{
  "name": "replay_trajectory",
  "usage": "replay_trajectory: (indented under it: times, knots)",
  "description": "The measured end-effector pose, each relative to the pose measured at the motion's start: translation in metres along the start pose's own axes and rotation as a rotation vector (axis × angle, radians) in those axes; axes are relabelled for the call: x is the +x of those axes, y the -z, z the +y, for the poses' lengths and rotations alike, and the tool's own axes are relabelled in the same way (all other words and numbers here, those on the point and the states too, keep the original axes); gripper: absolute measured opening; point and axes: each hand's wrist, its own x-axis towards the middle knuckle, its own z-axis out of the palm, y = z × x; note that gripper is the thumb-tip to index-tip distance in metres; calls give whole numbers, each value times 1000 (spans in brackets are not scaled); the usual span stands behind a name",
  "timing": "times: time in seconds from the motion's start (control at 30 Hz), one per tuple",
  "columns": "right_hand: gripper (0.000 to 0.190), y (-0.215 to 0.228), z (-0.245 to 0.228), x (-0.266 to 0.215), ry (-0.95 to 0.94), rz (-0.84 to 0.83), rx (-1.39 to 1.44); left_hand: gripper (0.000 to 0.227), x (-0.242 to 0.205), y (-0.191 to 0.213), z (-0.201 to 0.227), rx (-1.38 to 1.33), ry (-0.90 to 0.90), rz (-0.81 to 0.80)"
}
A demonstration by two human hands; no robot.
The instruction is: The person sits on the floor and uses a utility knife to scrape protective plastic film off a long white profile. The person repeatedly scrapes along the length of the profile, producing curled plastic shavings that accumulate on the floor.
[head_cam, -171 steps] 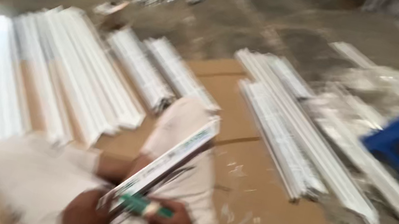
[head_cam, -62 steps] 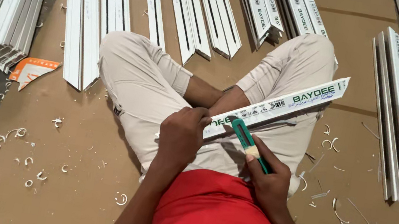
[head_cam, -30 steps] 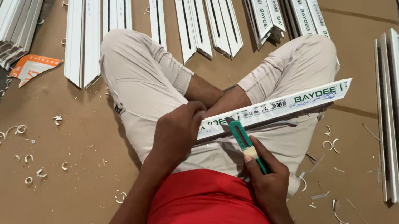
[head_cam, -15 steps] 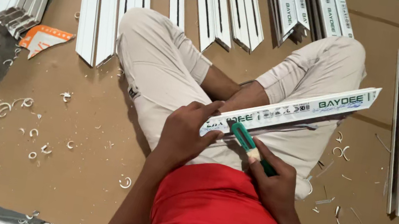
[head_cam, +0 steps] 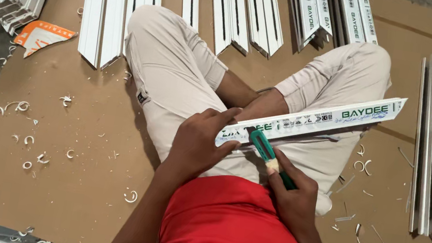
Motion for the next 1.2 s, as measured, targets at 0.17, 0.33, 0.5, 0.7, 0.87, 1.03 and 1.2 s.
replay_trajectory:
  times: [0.17,0.33,0.5,0.7,0.87,1.03,1.2]
  knots:
    - [48,-1,-3,1,135,5,-48,63,1,1,1,8,-8,1]
    - [46,-2,-4,-1,117,-2,-38,62,-1,0,0,-11,9,4]
    - [48,1,-6,-5,187,-7,-101,61,-3,-10,1,61,-59,67]
    - [60,5,-12,-14,397,-10,-350,62,-4,-30,3,185,-239,142]
    - [62,6,-19,-15,415,-43,-418,61,-5,-31,3,197,-235,147]
    - [70,7,-26,-15,422,-100,-470,60,-5,-33,2,197,-232,156]
    - [69,6,-28,-18,392,-101,-570,63,-4,-35,2,205,-199,147]
